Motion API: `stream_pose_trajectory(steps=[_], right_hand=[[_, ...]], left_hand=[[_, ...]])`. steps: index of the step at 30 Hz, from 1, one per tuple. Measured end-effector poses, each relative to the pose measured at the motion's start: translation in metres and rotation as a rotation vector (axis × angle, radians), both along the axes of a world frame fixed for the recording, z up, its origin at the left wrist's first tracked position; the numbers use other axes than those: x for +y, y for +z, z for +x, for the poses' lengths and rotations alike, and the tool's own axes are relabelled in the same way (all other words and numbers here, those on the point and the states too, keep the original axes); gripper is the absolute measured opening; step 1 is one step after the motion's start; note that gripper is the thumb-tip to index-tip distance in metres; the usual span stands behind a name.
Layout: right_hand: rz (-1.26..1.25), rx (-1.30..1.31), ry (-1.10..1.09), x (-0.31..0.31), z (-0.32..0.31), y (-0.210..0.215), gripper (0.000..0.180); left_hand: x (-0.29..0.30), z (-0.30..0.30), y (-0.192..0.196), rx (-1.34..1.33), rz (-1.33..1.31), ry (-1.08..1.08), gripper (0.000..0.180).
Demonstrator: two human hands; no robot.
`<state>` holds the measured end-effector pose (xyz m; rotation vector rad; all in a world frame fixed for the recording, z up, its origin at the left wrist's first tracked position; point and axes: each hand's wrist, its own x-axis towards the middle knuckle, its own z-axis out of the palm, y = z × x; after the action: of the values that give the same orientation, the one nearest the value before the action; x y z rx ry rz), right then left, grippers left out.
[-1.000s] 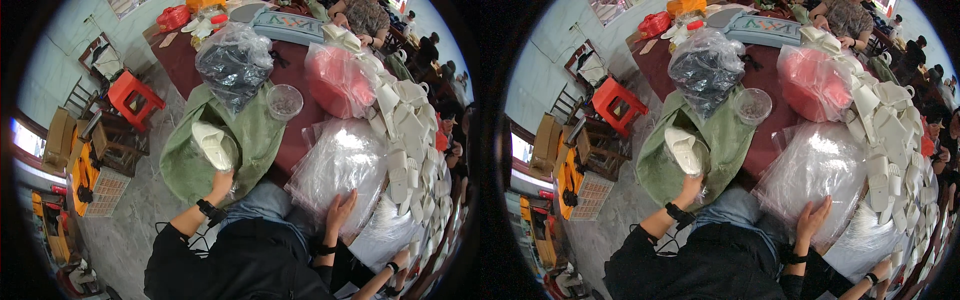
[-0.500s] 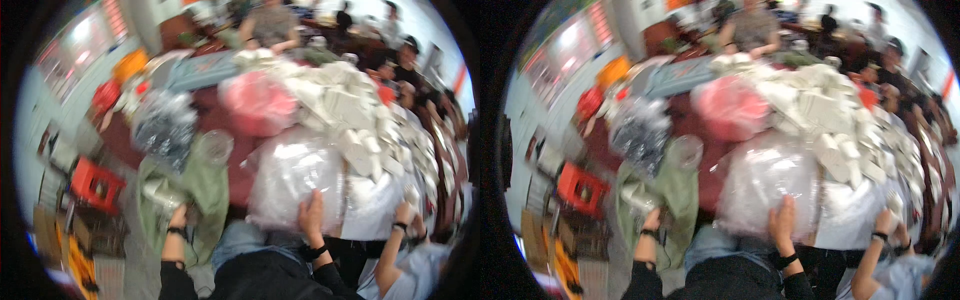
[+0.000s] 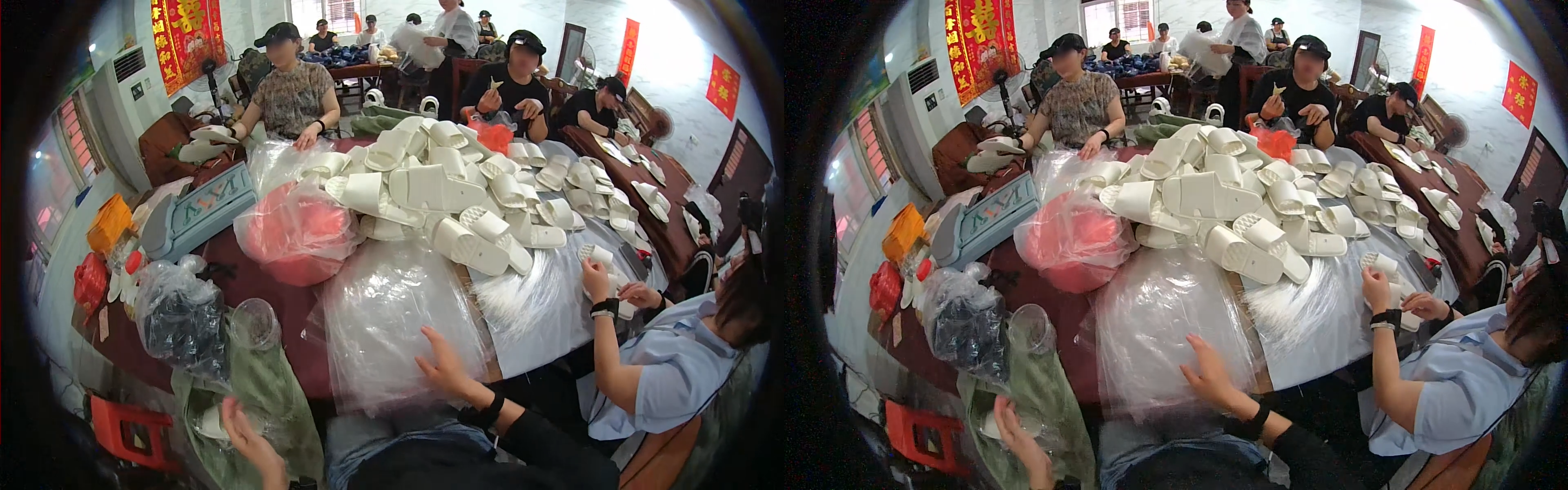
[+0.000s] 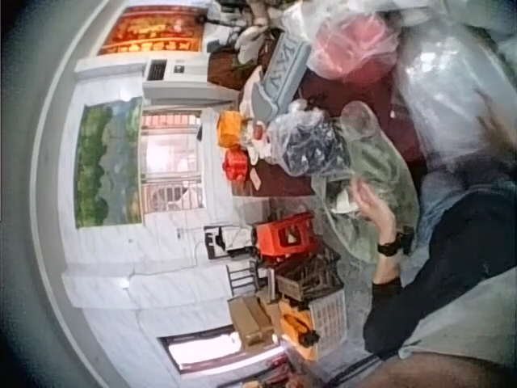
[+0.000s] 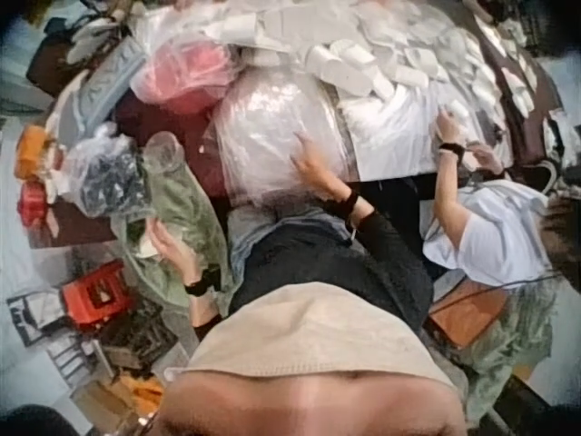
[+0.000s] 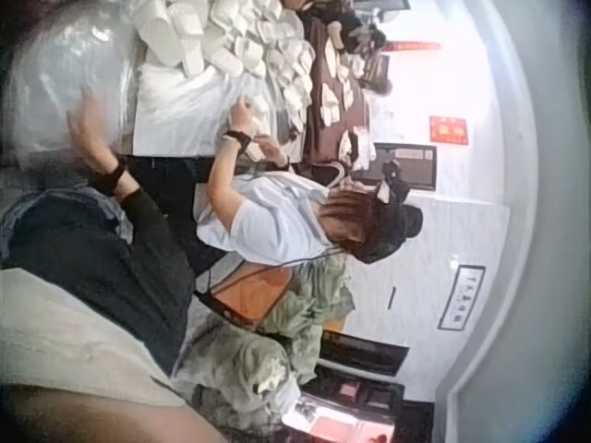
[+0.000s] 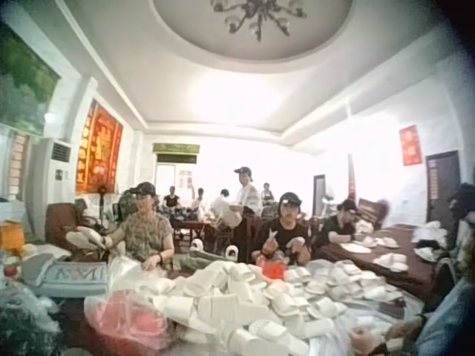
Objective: Packing pairs of white plastic slippers into plastic bags at a manufacturing workstation.
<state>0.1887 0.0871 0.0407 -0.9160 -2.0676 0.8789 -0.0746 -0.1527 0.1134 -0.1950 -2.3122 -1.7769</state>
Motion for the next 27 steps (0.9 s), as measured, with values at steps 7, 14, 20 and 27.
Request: stream_pose_trajectory(steps=[7,14,20,27], right_hand=[[0.262,-0.588,0.288,0.024,0.007,0.026,0.063],[0.232,-0.521,0.315,0.025,0.022,0.073,0.057],[0.213,-0.470,0.312,0.034,0.024,0.085,0.050],[0.259,-0.450,0.286,0.055,0.016,0.107,0.049]], left_hand=[[0.077,0.083,0.193,0.533,0.775,-1.430,0.023],[0.050,0.118,0.244,0.359,0.920,-1.539,0.016],[0.067,0.134,0.256,0.246,1.106,-1.695,0.014],[0.074,0.155,0.264,-0.344,1.367,-1.905,0.013]])
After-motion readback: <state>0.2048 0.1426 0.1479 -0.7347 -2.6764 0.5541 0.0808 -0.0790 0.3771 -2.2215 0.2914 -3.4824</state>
